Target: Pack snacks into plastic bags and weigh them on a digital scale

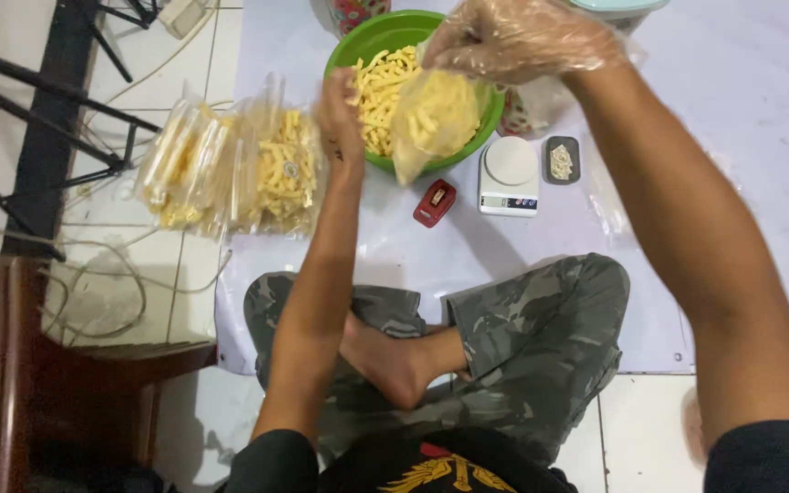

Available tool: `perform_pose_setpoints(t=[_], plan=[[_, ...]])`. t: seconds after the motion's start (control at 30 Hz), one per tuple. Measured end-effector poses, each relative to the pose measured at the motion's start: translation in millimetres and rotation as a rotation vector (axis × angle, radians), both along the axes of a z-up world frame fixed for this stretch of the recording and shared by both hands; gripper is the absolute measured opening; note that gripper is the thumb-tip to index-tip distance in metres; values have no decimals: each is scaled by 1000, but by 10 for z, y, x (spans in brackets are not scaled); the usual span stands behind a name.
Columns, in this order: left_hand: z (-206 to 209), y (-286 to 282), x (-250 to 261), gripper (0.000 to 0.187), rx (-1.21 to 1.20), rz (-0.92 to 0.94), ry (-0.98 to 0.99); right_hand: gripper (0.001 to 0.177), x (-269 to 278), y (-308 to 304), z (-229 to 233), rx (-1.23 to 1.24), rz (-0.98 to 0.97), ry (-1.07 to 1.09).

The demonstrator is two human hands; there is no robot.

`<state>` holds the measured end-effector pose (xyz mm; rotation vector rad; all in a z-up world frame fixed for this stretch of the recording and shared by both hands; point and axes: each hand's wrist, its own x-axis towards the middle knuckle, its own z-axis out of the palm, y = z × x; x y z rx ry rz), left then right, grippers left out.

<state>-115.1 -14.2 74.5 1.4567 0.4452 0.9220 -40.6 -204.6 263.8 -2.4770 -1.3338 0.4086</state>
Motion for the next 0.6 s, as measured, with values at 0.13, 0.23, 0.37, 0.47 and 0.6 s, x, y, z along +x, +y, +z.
perform_pose_setpoints(t=[0.13,0.23,0.37,0.47,0.6], plan=[[-271,-370,-428,104,-948,-957,37,33,-280,-1,94,-142,-18,27],[-676,-610,-647,92,-1304,-1455,-227,30,-317,22,-41,-203,-32,-64],[-990,-863,-792,76,-1589,-1176,-348,33,-224,-10,-295,-208,-219,-102],[-1296,-908,-890,76,-1616,-1272,-321,20,-89,0,-483,-61,-61,13],[-1625,-630,-815,65,-1463,-1081,-186,19,-279,120,-513,-14,-44,-55]])
